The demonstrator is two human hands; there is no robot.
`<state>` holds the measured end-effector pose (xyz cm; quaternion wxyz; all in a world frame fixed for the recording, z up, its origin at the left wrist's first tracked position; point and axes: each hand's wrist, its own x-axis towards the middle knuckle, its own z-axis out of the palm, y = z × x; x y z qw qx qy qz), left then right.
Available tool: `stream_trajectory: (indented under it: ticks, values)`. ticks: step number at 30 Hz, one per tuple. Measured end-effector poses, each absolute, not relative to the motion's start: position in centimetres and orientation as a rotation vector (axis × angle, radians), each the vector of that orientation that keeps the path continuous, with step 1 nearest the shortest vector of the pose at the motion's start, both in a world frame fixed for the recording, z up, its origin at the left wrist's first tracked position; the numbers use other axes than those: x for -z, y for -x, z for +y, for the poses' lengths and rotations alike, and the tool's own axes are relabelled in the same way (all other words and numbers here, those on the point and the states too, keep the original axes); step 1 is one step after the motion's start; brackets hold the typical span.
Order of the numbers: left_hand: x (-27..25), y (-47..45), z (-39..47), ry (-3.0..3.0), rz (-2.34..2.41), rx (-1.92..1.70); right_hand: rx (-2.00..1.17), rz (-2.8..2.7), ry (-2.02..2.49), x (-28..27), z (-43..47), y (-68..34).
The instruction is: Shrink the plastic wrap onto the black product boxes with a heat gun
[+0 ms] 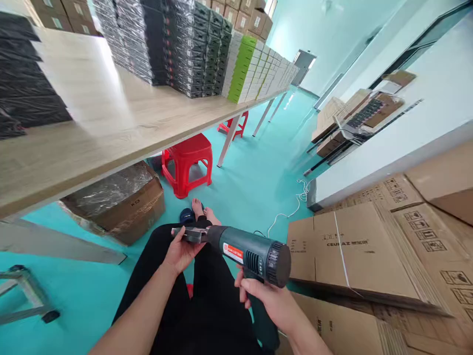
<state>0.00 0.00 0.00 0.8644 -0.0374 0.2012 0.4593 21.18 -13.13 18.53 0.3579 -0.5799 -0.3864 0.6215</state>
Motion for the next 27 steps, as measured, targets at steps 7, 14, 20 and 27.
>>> stream_trajectory:
  ticks: [7,14,20,27]
  values:
    - [0.3,0.4,0.0,0.201,0.429,-0.98,-1.711,-1.014,1.519,-19.0,-13.8,-22.0]
    - [-0.2,0.6,0.0,0.279,0.332,-0.939,-1.633,-0.761,1.548,-17.9,-14.3,-23.7]
    - [0.1,0.5,0.0,0.276,0.32,-0.931,-1.59,-0.724,1.51,-17.6,-14.2,-23.1]
    - [0.4,0.7,-0.1,0.219,0.347,-0.957,-1.661,-0.791,1.451,-17.8,-14.1,-22.1]
